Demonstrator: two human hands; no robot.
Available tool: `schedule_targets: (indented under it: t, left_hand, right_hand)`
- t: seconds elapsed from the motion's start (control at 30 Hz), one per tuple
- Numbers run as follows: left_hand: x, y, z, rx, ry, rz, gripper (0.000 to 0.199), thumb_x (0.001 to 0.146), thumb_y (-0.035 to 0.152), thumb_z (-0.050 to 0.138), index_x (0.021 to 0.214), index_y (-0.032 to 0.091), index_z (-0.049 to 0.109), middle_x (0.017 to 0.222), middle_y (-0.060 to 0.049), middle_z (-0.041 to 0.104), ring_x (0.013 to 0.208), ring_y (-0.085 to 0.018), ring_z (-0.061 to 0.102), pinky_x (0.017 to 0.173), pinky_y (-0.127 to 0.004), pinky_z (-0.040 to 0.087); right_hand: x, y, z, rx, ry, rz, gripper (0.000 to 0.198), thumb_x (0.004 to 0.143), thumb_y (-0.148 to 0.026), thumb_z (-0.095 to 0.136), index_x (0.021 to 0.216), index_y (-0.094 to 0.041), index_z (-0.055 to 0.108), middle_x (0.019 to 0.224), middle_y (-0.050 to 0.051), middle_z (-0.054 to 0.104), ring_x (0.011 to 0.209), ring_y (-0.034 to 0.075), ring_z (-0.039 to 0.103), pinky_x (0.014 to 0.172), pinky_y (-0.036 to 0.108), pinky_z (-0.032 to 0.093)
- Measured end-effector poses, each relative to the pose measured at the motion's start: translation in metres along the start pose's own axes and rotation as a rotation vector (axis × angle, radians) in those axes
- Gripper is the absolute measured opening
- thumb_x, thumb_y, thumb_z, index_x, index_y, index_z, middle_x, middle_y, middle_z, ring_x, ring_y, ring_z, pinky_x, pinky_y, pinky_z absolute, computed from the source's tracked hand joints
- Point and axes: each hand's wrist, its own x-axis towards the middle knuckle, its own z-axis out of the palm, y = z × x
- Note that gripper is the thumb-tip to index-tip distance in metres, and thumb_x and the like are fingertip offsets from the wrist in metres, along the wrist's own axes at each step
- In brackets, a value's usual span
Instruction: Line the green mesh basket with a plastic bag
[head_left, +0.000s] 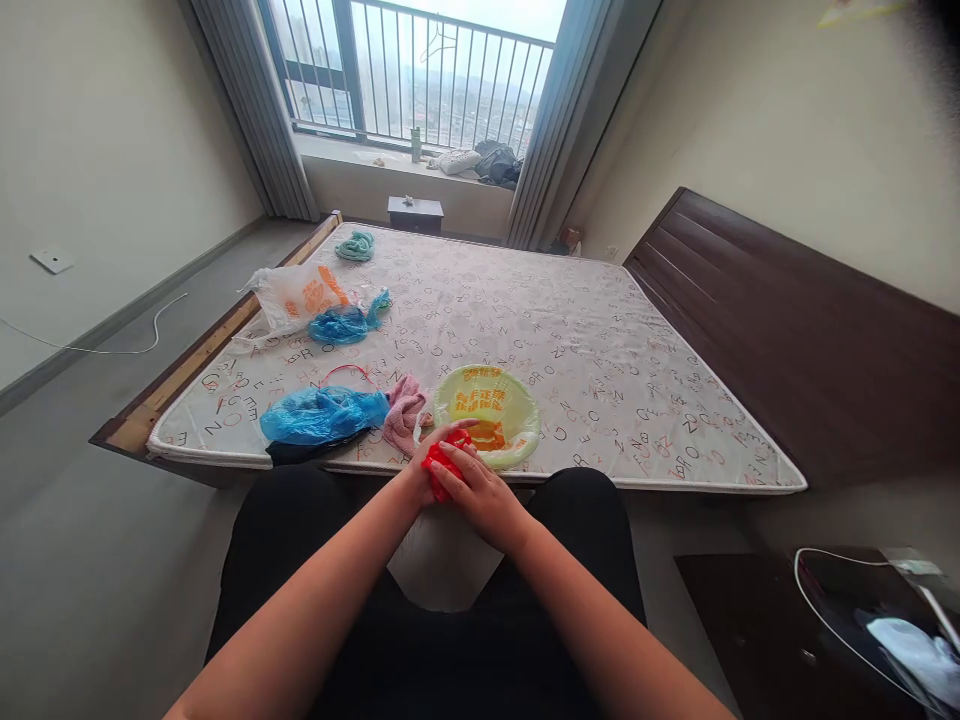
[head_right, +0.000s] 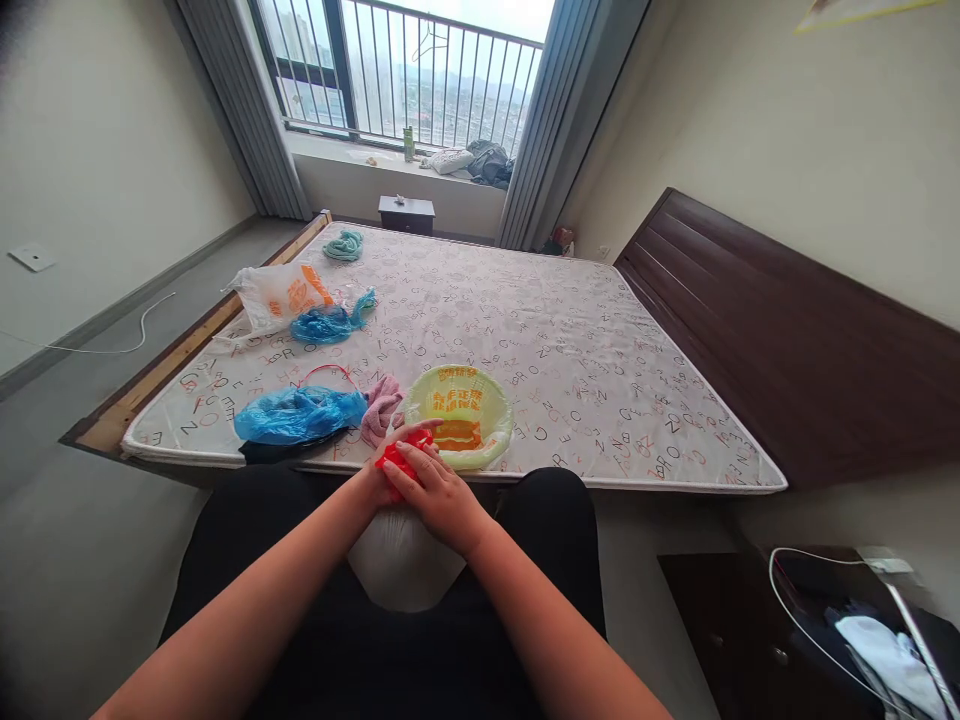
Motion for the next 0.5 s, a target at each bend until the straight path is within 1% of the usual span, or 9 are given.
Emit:
schedule_targets:
  t: [0.07,0.13,0.23,0.3,0.37,0.4,0.43,0.5]
  left_hand:
    - [-0.005,0.002,0.001,-0.038,-0.116,-0.057,0.037,0.090,0.039,0.067,0.118,0.015,0.071,0.085,-0.008,0.075,0.084,-0.023,0.074,0.079,-0.033,0.060]
    - [-0.010,0.002,0.004,-0.079,-0.163,-0.045,0.038,0.092,0.040,0.066,0.121,0.015,0.070,0.095,-0.010,0.077,0.096,-0.025,0.075,0.087,-0.034,0.059]
    - [-0.010,-0.002,0.009,-0.149,-0.092,0.053,0.028,0.089,0.035,0.068,0.110,0.016,0.069,0.098,-0.010,0.076,0.098,-0.023,0.074,0.088,-0.032,0.058]
    - [-0.007,-0.007,0.012,-0.148,-0.051,0.144,0.029,0.090,0.039,0.067,0.109,0.018,0.067,0.102,-0.009,0.075,0.099,-0.022,0.073,0.088,-0.032,0.058]
    - [-0.003,-0.013,0.012,-0.026,-0.009,0.230,0.036,0.094,0.048,0.062,0.118,0.020,0.064,0.107,-0.008,0.073,0.098,-0.022,0.071,0.086,-0.034,0.058]
    - [0.000,-0.015,0.010,0.093,0.040,0.277,0.039,0.095,0.050,0.060,0.121,0.021,0.063,0.107,-0.008,0.072,0.095,-0.022,0.070,0.085,-0.036,0.058]
    - [0.001,-0.018,0.007,0.248,0.115,0.332,0.039,0.095,0.050,0.060,0.122,0.022,0.062,0.104,-0.008,0.071,0.092,-0.021,0.069,0.084,-0.037,0.057]
    - [0.004,-0.020,-0.001,0.609,0.313,0.467,0.037,0.094,0.043,0.063,0.123,0.020,0.062,0.098,-0.007,0.067,0.088,-0.021,0.066,0.088,-0.040,0.055]
  right_hand:
    - [0.000,-0.001,-0.001,0.020,0.025,0.025,0.064,0.101,-0.009,0.057,0.159,-0.032,0.044,0.154,0.010,0.057,0.143,0.027,0.055,0.120,0.048,0.051]
    - [0.003,-0.003,-0.004,0.065,0.046,0.075,0.060,0.102,-0.011,0.055,0.158,-0.032,0.047,0.149,0.011,0.061,0.140,0.027,0.058,0.116,0.046,0.054]
    - [0.012,0.001,-0.014,0.146,0.076,0.127,0.053,0.100,-0.011,0.056,0.149,-0.033,0.058,0.132,0.008,0.070,0.127,0.024,0.066,0.109,0.043,0.058]
    - [0.018,0.014,-0.025,0.179,0.107,0.214,0.049,0.096,-0.011,0.056,0.140,-0.032,0.064,0.124,0.006,0.073,0.117,0.022,0.070,0.102,0.040,0.060]
    - [0.026,0.036,-0.036,0.161,0.158,0.386,0.045,0.091,-0.012,0.058,0.130,-0.031,0.068,0.117,0.005,0.074,0.107,0.021,0.072,0.094,0.037,0.061]
    - [0.030,0.049,-0.041,0.130,0.187,0.482,0.040,0.089,-0.013,0.058,0.124,-0.029,0.069,0.113,0.004,0.074,0.102,0.021,0.072,0.091,0.038,0.061]
    - [0.034,0.063,-0.045,0.094,0.207,0.567,0.035,0.088,-0.015,0.060,0.119,-0.027,0.070,0.109,0.005,0.074,0.099,0.022,0.071,0.089,0.038,0.060]
    - [0.043,0.093,-0.046,0.003,0.155,0.663,0.025,0.086,-0.020,0.063,0.110,-0.023,0.068,0.101,0.005,0.074,0.096,0.024,0.067,0.089,0.040,0.057]
